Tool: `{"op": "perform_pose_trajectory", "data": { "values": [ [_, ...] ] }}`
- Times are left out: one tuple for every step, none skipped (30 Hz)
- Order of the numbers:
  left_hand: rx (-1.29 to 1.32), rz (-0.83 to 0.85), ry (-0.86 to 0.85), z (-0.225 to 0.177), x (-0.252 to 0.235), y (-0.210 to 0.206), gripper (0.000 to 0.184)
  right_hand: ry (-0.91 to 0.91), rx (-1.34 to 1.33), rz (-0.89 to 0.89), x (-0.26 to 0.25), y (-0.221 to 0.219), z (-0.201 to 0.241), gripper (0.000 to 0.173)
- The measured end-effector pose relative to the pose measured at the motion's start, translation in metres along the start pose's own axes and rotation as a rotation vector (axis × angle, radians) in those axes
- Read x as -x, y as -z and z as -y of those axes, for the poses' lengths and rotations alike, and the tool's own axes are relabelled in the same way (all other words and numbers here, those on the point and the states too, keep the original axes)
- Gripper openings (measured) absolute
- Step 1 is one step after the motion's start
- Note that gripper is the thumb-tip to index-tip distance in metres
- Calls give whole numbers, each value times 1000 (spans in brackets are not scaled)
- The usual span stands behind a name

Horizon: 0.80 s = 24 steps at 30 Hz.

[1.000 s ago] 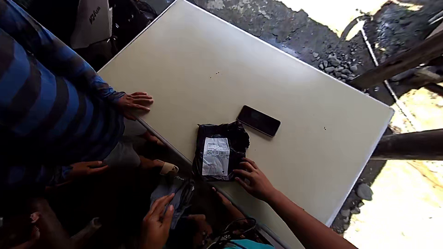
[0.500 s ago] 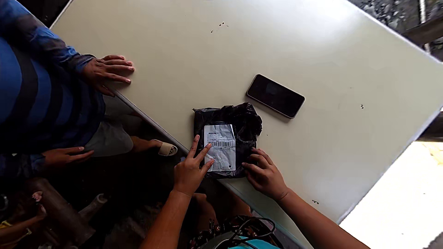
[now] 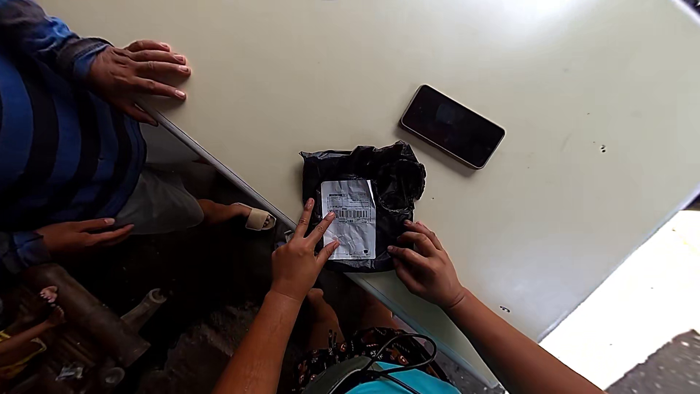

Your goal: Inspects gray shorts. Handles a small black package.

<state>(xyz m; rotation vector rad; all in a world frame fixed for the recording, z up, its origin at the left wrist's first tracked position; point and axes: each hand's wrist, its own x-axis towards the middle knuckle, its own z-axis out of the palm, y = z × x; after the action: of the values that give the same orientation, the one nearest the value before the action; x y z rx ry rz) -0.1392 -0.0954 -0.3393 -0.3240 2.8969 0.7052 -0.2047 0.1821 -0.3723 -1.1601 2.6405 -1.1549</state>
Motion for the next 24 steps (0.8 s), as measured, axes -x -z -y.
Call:
{"op": "perform_pose_trajectory", "data": {
  "values": [
    [2,1,-4,0,0,0,49,5,-9,9,1,1,-1,24],
    [-5,8,-10,0,0,2,48,11,-17,15,1,2,-1,27],
    [-18,25,-20,0,-1,4,48,19,-26,16,2,2,-2,30],
    [-35,47,-35,-1,-2,7,48,26,-31,15,2,4,-1,31],
    [-56,79,-54,-1,-3,11,48,34,-32,9,2,5,-1,32],
    [-79,117,-73,-2,-5,15,48,48,-30,-2,1,8,0,31],
    [-104,149,-96,-3,-6,19,48,67,-17,-9,-2,10,2,29],
    [-129,172,-123,-4,-7,22,48,85,9,-3,-6,13,4,29],
    [-151,185,-149,-5,-7,24,47,98,46,31,-12,17,7,32],
    [-161,183,-167,-5,-7,27,46,107,89,90,-20,20,9,37],
    [-159,155,-176,-5,-5,30,45,104,141,162,-27,22,10,41],
    [-140,106,-165,-4,-2,33,45,89,188,220,-33,22,11,42],
    [-113,58,-128,-1,1,38,47,62,220,252,-36,21,10,42],
    [-81,13,-76,1,6,43,48,26,240,267,-36,20,12,41],
    [-48,-26,-24,4,12,49,50,-13,267,275,-34,20,16,40],
    [-19,-50,21,8,20,55,51,-61,286,288,-31,21,22,39],
    [13,-61,60,12,28,59,50,-118,292,313,-28,21,30,40],
    [44,-62,88,15,38,63,50,-188,280,353,-25,21,40,43],
    [66,-53,102,16,47,65,49,-270,241,409,-23,22,51,49],
    [75,-35,107,15,56,65,49,-366,169,480,-25,23,63,56],
    [77,-9,101,10,64,64,48,-470,62,554,-28,26,75,62],
    [79,27,86,4,71,61,47,-558,-75,593,-32,30,85,66],
    [77,57,67,-3,77,57,46,-617,-215,596,-35,33,93,65],
    [70,79,48,-12,82,52,46,-647,-336,555,-35,37,98,62]
  ]
}}
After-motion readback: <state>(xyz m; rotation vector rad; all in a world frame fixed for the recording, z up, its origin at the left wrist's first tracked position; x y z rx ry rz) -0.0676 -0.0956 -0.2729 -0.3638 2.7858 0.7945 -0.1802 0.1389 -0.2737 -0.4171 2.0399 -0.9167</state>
